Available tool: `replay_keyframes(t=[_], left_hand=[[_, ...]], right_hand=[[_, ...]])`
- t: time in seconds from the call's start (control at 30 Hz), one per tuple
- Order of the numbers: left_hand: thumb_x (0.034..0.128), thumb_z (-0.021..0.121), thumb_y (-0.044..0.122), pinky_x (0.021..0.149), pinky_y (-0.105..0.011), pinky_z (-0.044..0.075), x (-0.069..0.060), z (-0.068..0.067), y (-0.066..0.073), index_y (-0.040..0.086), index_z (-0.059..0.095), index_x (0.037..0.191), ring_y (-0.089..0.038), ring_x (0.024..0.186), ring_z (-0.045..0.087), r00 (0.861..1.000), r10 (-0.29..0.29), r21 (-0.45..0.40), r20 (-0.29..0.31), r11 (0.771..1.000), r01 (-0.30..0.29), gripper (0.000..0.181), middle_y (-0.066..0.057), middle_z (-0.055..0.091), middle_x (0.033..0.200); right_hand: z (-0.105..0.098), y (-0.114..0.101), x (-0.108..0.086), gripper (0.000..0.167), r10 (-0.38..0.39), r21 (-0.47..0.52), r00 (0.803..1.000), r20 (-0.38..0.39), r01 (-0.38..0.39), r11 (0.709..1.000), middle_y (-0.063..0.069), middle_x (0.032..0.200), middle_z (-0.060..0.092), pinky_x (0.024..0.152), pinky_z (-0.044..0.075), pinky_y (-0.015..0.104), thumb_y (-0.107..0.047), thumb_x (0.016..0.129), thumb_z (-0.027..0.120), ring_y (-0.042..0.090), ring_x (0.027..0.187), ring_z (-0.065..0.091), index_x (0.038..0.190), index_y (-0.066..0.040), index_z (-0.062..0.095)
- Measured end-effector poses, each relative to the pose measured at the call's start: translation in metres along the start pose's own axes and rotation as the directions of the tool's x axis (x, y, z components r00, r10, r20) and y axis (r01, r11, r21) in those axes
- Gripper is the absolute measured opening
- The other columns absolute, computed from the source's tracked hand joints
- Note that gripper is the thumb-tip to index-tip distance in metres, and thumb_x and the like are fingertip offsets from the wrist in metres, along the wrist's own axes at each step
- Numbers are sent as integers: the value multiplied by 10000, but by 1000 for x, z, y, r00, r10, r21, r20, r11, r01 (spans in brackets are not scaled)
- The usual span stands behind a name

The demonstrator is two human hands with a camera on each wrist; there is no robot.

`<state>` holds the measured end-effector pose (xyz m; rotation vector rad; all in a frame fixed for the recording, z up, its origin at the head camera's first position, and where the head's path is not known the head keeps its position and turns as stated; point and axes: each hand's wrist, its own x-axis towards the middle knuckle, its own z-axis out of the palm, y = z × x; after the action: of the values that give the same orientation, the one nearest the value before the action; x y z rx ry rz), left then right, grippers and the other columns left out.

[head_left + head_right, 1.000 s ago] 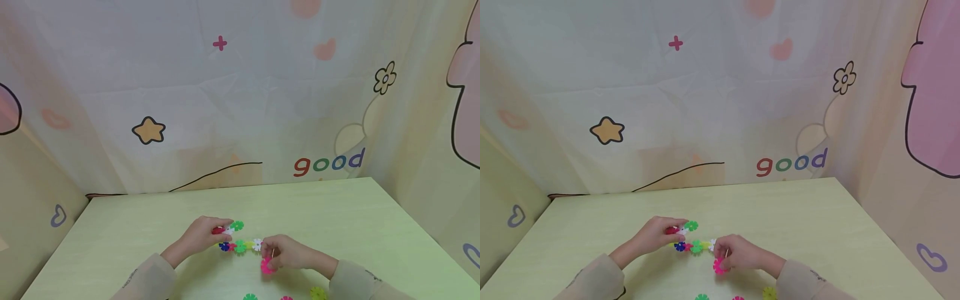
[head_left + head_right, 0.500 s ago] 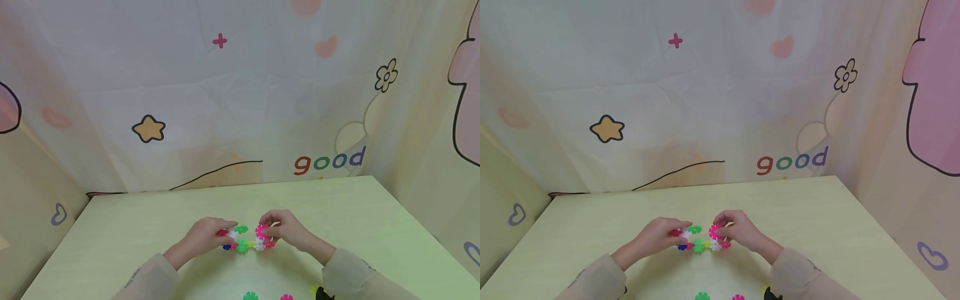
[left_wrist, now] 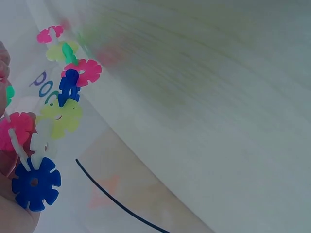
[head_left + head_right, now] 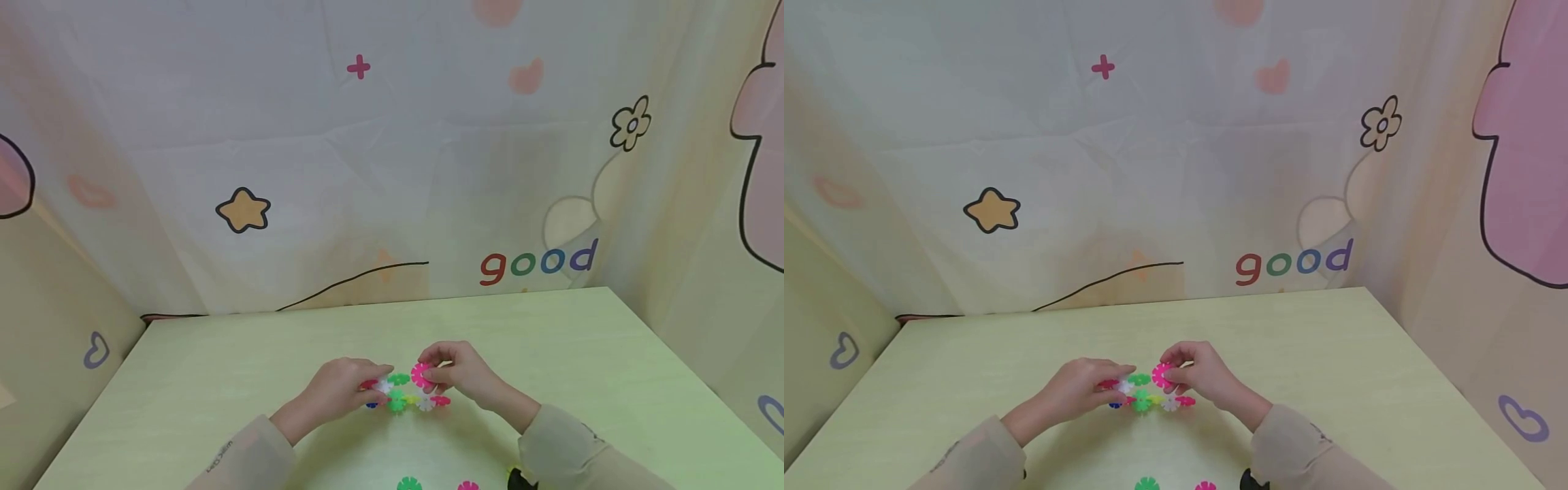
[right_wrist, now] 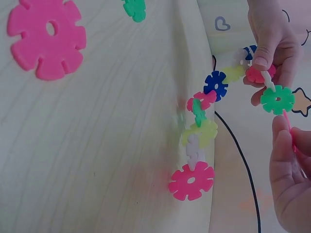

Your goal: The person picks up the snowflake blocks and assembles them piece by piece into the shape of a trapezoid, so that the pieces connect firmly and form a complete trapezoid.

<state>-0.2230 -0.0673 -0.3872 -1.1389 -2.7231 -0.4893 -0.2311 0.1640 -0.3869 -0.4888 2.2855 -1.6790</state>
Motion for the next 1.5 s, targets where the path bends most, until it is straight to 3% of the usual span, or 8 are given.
replay_keyframes(t=[0.23,0.5,0.63,0.73,0.93,1.2,1.4,1.5], left_hand=[[742,664,344,679,-224,495,-2,4,0,148,623,1116,-80,832,630,998,52,59,-45,997,-50,424,31,674,959],[728,675,336,694,-231,504,0,5,6,162,628,1113,-93,869,634,994,98,158,-49,983,-89,425,36,676,976],[715,679,342,625,-198,487,0,4,10,156,633,1101,-97,778,632,990,133,190,-58,974,-119,432,39,681,966],[701,686,348,541,-153,441,0,5,13,152,648,1067,-81,666,603,980,179,223,-91,962,-155,417,59,689,905],[683,704,364,459,-107,374,2,8,17,165,667,987,-48,581,567,951,281,345,-128,912,-223,365,118,663,775],[747,686,313,614,-202,500,2,8,17,152,646,1058,-72,791,643,978,192,252,-78,953,-167,352,40,679,960],[768,669,303,638,-212,496,1,14,12,174,574,1176,-76,850,629,979,173,219,-112,965,-145,439,46,652,1030],[766,677,265,661,-213,499,1,17,11,198,553,1200,-79,866,623,971,199,206,-134,964,-169,456,50,641,1049]], right_hand=[[2,-1,-1,254,20,-3,1000,15,-20,1000,70,816,556,621,526,276,-51,808,611,119,627,574,1025,73,566],[2,-3,-3,240,27,-13,999,29,-26,1000,66,800,565,630,528,274,-52,805,616,115,633,567,1005,77,581],[1,-4,-4,235,46,-9,999,25,-46,999,63,791,571,626,529,275,-34,802,613,114,635,568,1000,89,583],[1,-3,-5,208,51,-8,999,16,-51,999,56,769,572,600,528,272,-8,796,606,108,612,564,980,89,594],[3,0,-6,164,44,-3,999,-4,-44,999,41,715,564,559,525,277,35,784,596,100,556,554,935,95,611],[7,1,-3,243,60,-2,998,-25,-60,998,68,793,576,602,527,267,-29,795,619,109,601,561,1004,91,591],[7,-2,-2,256,57,17,998,-16,-57,998,73,796,574,606,529,269,-29,804,609,110,611,574,1025,98,579],[6,-3,-2,259,66,21,998,-11,-66,998,75,802,577,609,528,270,-39,810,606,113,616,578,1033,89,578]])
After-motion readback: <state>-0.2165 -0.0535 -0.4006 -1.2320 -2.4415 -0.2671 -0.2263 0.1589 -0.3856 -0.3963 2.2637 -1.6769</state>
